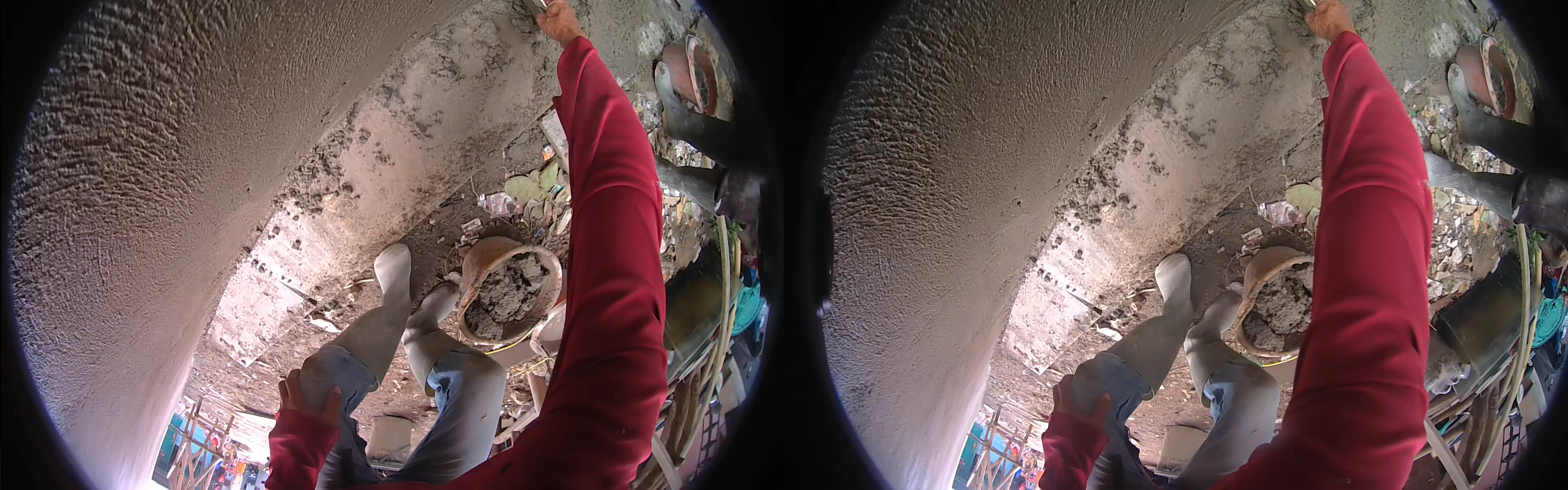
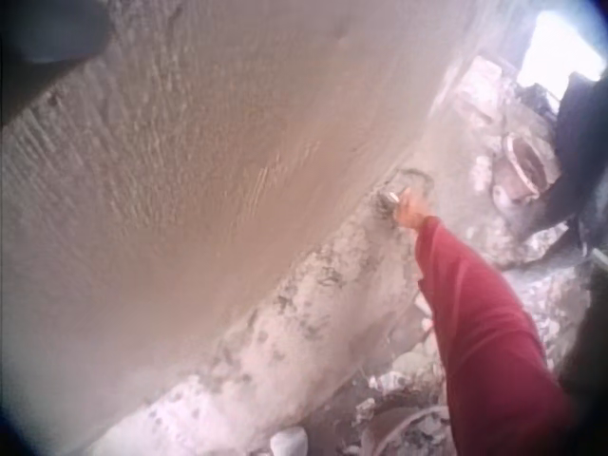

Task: The person scoops wet plaster from a bucket and applies it to a wall using a trowel, smoothing the surface. The person kneels on the ground while working on the lower section of the wall.

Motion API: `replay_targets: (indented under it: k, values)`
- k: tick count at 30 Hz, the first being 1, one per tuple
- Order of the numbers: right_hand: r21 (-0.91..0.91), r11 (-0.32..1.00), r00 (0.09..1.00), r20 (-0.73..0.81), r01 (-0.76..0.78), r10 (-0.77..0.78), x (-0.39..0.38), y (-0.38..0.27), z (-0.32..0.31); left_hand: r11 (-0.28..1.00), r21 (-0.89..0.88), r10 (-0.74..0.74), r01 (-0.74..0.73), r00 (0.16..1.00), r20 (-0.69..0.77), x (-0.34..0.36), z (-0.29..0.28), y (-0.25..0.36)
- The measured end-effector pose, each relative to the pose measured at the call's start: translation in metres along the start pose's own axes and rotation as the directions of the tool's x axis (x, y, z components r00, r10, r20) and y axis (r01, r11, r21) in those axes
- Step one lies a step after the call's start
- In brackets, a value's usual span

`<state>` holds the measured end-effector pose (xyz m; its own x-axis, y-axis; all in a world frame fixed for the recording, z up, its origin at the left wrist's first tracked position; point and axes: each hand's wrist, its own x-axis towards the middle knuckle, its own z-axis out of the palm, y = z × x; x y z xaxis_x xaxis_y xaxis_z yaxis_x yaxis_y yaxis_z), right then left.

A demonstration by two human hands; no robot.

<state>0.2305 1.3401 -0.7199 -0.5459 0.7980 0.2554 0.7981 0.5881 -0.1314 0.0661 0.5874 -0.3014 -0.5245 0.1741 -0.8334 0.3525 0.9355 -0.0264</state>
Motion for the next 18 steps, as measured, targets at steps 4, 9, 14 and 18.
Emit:
replay_targets:
  k: [4, 9, 14, 18]
  values:
    - [0.037, 0.998, 0.945, 0.321, 0.058, -0.067, -0.026, -0.11, -0.014, 0.995, -0.021, -0.096, 0.096, 0.995, 0.006, -0.021, 0.003, 0.004]
    - [0.11, 0.993, 0.831, 0.556, -0.049, -0.02, -0.081, -0.226, -0.114, 0.998, -0.023, -0.056, 0.058, 0.995, 0.078, -0.03, 0.01, 0.0]
    - [0.247, 0.966, 0.804, 0.588, -0.075, -0.088, -0.153, -0.307, -0.151, 1.0, 0.007, -0.027, 0.027, 0.992, 0.123, -0.044, 0.02, 0.004]
    - [0.307, 0.951, 0.807, 0.571, -0.041, -0.15, -0.211, -0.387, -0.171, 0.998, 0.051, -0.042, 0.036, 0.99, 0.135, -0.057, 0.023, 0.009]
